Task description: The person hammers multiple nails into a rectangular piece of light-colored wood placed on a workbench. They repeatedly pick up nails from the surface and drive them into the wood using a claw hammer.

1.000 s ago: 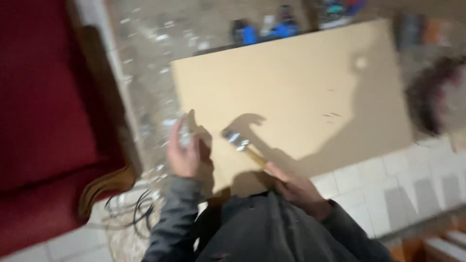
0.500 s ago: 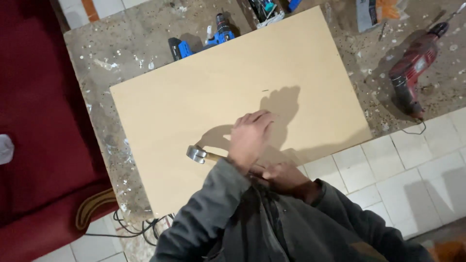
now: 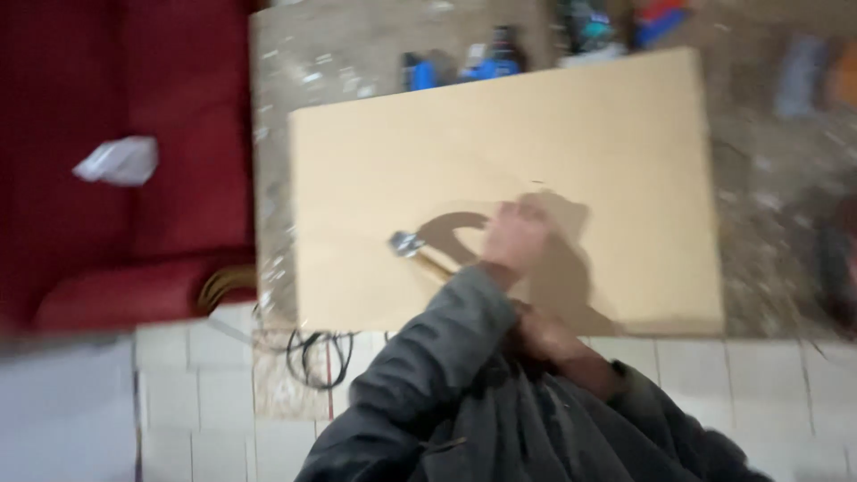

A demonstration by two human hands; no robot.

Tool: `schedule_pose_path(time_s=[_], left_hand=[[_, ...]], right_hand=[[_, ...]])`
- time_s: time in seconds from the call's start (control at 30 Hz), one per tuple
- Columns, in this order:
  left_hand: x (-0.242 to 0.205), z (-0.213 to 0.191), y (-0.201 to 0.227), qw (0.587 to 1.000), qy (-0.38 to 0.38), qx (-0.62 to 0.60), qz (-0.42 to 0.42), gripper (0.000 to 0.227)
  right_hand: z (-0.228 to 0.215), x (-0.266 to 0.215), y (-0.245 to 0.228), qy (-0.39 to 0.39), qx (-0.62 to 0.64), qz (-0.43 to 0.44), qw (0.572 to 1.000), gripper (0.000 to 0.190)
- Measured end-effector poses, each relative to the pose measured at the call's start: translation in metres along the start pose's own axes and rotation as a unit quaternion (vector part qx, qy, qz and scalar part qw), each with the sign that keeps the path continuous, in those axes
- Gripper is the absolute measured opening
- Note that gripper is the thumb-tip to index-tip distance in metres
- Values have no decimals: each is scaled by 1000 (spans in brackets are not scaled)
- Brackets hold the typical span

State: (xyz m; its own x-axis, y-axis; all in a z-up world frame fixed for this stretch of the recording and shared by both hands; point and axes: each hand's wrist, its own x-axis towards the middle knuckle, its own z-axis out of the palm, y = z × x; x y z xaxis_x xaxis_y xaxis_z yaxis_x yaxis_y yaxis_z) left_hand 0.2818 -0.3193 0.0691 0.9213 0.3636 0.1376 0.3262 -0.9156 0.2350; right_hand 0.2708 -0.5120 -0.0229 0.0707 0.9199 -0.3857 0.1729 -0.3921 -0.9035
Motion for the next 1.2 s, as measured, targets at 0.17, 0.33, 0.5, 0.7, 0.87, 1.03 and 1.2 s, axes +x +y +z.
schedule_pose_path(time_s=[0.17,0.33,0.5,0.7,0.87,1.03,1.2], left_hand=[[-31,-60,21,984,-18,-173,35,29],[-111,-166,-21,959,64,-270,52,39],[-204,-190,-113,884,182,-423,-74,51],[-259,-153,-216,830,237,-409,-297,21],[-255,-133,-277,793,216,-483,-302,11],[-247,-117,-327,858,162,-456,-172,12],[-231,-111,-347,886,108,-448,-55,11]], right_hand=[[-14,-7,13,-86,453,-48,886,40],[-35,-22,-182,-19,-183,163,969,45],[-1,-3,-217,43,-234,215,947,63],[59,34,-242,132,-176,198,955,65],[114,51,-274,202,-134,238,940,63],[155,53,-271,262,-114,265,921,67],[170,57,-280,332,-116,193,916,64]])
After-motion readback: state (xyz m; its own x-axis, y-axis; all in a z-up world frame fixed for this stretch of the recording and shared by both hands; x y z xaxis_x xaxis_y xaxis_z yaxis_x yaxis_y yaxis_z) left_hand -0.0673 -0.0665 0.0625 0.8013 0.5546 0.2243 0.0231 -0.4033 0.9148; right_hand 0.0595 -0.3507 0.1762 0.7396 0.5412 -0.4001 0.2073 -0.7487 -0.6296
